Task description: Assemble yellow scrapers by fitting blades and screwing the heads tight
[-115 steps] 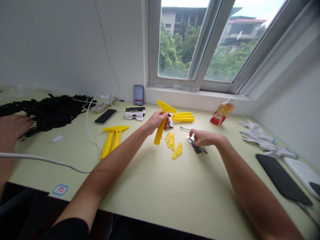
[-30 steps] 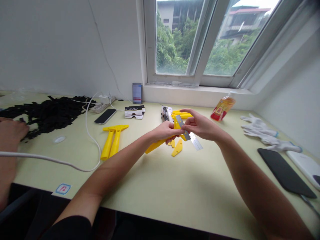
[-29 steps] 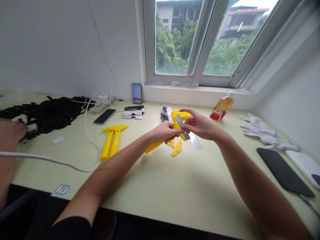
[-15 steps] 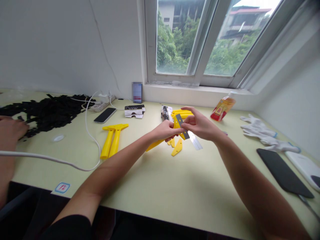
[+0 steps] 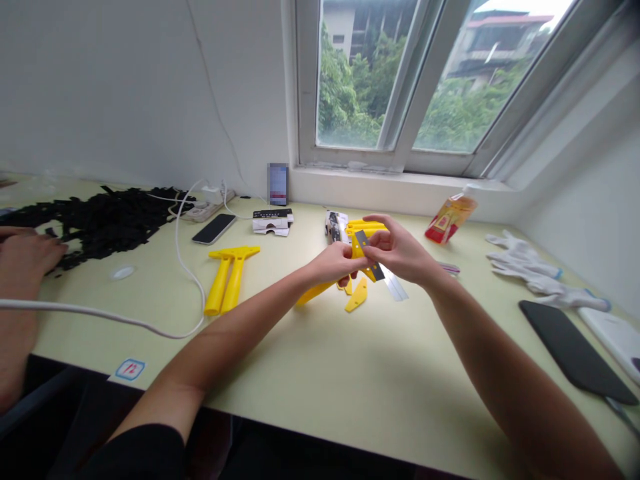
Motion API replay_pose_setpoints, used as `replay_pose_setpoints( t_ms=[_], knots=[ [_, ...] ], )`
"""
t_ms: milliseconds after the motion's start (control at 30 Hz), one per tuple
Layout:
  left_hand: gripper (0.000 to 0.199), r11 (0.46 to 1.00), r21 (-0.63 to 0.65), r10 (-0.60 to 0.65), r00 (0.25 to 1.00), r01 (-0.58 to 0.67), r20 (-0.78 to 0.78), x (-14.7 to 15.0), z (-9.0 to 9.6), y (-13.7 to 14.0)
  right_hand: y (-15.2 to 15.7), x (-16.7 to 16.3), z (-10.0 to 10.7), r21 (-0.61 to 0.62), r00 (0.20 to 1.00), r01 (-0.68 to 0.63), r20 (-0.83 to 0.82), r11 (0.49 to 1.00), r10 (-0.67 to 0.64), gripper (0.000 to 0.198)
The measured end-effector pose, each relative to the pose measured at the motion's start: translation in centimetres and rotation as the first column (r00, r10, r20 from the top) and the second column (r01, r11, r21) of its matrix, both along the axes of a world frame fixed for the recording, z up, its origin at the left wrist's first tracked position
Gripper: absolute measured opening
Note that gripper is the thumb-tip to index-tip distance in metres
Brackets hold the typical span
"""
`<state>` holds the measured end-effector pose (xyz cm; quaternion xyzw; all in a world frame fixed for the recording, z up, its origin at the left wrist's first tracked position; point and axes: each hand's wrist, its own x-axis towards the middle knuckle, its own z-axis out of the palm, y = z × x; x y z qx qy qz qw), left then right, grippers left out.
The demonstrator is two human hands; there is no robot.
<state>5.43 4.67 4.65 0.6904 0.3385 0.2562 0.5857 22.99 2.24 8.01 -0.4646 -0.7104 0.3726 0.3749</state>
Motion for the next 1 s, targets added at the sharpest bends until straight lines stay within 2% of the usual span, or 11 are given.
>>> replay_pose_setpoints(
  t_ms=[100, 200, 333, 433, 533, 633, 767, 867, 1000],
  knots=[
    [0.043, 0.999, -0.049, -0.01, 0.989, 0.018, 0.15, 0.2, -0.1, -0.1, -0.2, -0.4, 0.4, 0.045, 0.998, 0.041, 0.037, 0.998, -0.043, 0.056],
    [0.038, 0.996, -0.085, 0.039, 0.971, -0.019, 0.237, 0.2, 0.3, 0.1, -0.1, -0.3, 0.5, 0.081, 0.996, 0.091, 0.001, 0.993, -0.092, 0.053],
    [0.023, 0.97, -0.105, 0.24, 0.931, -0.219, 0.274, -1.2, 1.6, 1.7, 0.9, 0.5, -0.1, 0.154, 0.985, 0.173, -0.051, 0.973, -0.167, 0.041],
    [0.02, 0.908, -0.144, 0.419, 0.864, -0.394, 0.28, -3.1, 2.3, 3.5, 1.9, 0.9, -1.7, 0.156, 0.972, 0.152, 0.156, 0.976, -0.176, 0.026],
    [0.022, 0.87, -0.171, 0.492, 0.824, -0.462, 0.279, -4.5, 2.3, 4.8, 2.5, 0.5, -4.2, 0.094, 0.887, 0.002, 0.459, 0.996, -0.045, 0.023],
    [0.022, 0.858, -0.182, 0.512, 0.82, -0.48, 0.256, -5.0, 1.7, 5.4, 2.7, -0.4, -6.5, 0.077, 0.772, -0.097, 0.636, 0.992, 0.026, 0.038],
    [0.023, 0.871, -0.199, 0.487, 0.843, -0.449, 0.23, -4.9, 1.1, 5.5, 2.6, -1.2, -7.7, 0.097, 0.681, -0.079, 0.732, 0.992, -0.017, 0.054],
    [0.023, 0.882, -0.226, 0.456, 0.868, -0.413, 0.198, -4.6, 1.0, 5.4, 2.5, -1.5, -7.5, 0.054, 0.697, -0.041, 0.717, 0.998, -0.01, 0.059],
    [0.022, 0.889, -0.269, 0.419, 0.895, -0.371, 0.151, -4.3, 0.9, 5.0, 2.7, -1.5, -7.1, -0.005, 0.796, -0.018, 0.605, 1.0, 0.018, 0.056]
  ],
)
